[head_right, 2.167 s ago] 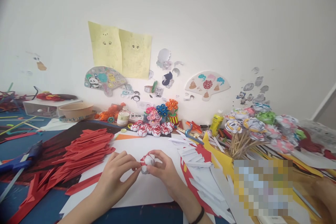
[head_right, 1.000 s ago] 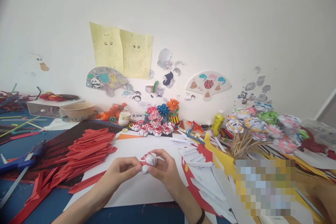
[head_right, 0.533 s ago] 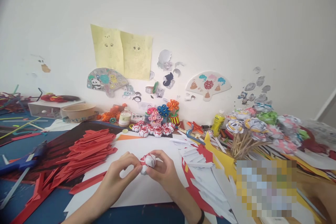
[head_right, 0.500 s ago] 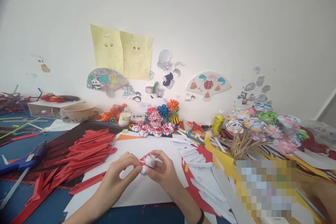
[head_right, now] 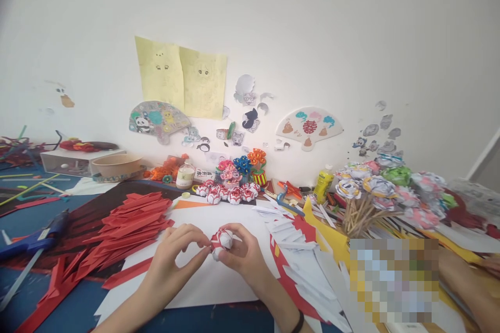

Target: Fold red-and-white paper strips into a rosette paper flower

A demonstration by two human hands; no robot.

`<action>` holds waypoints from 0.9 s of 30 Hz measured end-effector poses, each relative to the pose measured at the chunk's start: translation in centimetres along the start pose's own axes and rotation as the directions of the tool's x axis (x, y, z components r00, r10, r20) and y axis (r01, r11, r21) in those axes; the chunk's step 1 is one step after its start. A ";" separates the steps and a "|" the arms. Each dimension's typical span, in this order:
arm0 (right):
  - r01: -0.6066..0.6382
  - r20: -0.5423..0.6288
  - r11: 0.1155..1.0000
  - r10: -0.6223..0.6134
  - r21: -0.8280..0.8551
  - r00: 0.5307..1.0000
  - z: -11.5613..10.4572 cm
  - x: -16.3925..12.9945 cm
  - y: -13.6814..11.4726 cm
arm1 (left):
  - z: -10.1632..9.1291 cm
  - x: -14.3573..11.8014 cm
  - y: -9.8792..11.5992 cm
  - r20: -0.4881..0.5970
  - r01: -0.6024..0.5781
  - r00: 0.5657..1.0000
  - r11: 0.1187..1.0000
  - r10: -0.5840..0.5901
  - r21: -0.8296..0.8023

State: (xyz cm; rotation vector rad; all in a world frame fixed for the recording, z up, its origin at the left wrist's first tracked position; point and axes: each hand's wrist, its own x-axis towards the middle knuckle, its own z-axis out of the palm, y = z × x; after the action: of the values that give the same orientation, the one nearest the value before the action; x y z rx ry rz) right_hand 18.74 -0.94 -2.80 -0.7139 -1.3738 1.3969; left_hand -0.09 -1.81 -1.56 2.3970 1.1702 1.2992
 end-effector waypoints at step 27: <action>-0.093 0.030 0.991 0.097 -0.096 0.995 -0.8 0.0 0.2 | -0.9 0.6 -0.1 0.158 -0.060 0.986 0.998 0.054 0.035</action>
State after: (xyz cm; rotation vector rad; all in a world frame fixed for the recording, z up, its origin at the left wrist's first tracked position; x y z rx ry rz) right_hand 19.41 -0.60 -3.17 -0.8295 -1.4571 1.4322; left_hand -0.67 -1.48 -0.69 2.5254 1.1018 1.0891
